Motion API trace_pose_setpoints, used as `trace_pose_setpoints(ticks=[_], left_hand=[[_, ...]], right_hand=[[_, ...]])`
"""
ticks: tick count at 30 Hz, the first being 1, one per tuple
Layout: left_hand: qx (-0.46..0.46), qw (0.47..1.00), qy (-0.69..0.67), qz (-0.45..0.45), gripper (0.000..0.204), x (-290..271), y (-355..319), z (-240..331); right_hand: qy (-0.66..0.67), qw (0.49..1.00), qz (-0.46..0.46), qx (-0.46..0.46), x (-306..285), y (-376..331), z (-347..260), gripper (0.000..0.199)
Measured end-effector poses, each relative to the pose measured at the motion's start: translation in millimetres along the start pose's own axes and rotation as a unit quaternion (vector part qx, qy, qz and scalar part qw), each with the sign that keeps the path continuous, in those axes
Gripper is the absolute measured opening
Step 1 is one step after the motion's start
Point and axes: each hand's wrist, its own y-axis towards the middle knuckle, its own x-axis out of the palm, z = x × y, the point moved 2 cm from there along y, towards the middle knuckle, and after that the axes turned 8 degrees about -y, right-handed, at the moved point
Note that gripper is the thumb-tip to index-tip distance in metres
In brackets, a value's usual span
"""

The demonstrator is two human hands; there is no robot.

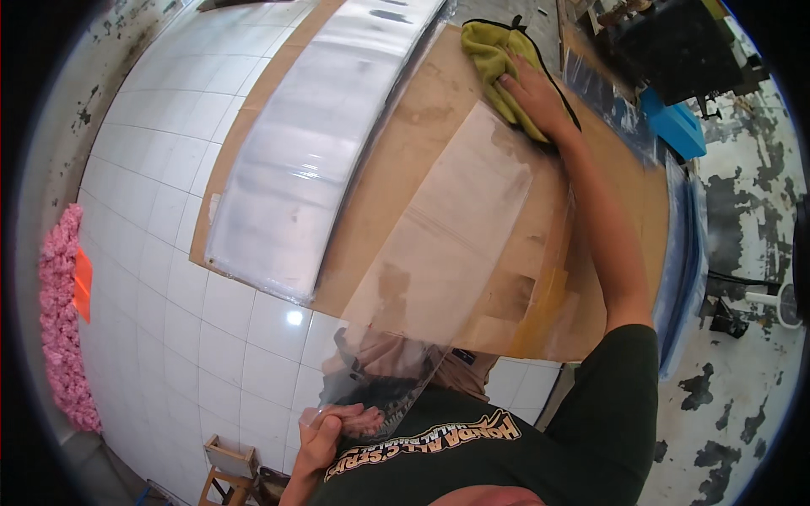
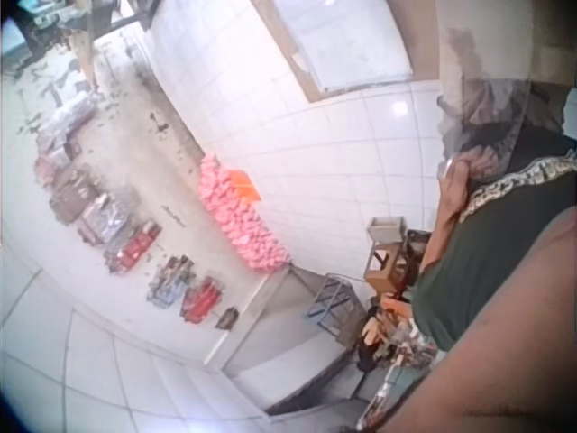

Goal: The person wipes clear plastic sleeves with a cloth on a table and stacks them.

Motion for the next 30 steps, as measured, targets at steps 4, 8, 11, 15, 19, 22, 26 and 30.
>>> trace_pose_setpoints(ticks=[4, 8, 11, 15, 19, 22, 26, 30], left_hand=[[0.031, 0.999, -0.008, -0.022, 0.049, -4.9, 5.0, -12.2], [0.043, 0.999, -0.003, 0.01, 0.052, -4.0, 13.3, -18.4], [0.049, 0.998, -0.044, -0.015, 0.057, -14.0, 10.1, -22.9], [0.046, 0.998, -0.028, -0.04, 0.066, -2.1, 9.9, -17.3], [0.058, 0.994, -0.037, -0.081, 0.066, -1.2, 11.4, -16.0], [0.052, 0.995, -0.04, -0.072, 0.064, -2.5, 8.1, -10.3], [0.048, 0.996, -0.043, -0.068, 0.064, -13.0, 7.4, -6.4], [0.043, 0.998, -0.022, -0.038, 0.067, -10.1, 5.8, -3.8]], right_hand=[[0.041, 0.998, 0.03, 0.036, -10.9, 24.2, 13.4, 0.038], [-0.064, 0.955, 0.283, 0.061, -27.4, 18.5, 4.6, 0.025], [-0.018, 0.877, 0.475, 0.068, -81.9, -3.2, -25.1, 0.024], [-0.019, 0.885, 0.461, 0.067, -142.7, -51.8, -52.4, 0.023], [0.049, 0.909, 0.409, 0.061, -159.7, -76.8, -71.4, 0.022], [0.03, 0.982, 0.175, 0.059, -122.9, -88.9, -101.8, 0.027], [-0.061, 0.998, -0.002, -0.023, -39.4, -83.2, -124.6, 0.049], [-0.059, 0.996, -0.047, 0.053, -10.0, -32.5, -79.9, 0.059]])
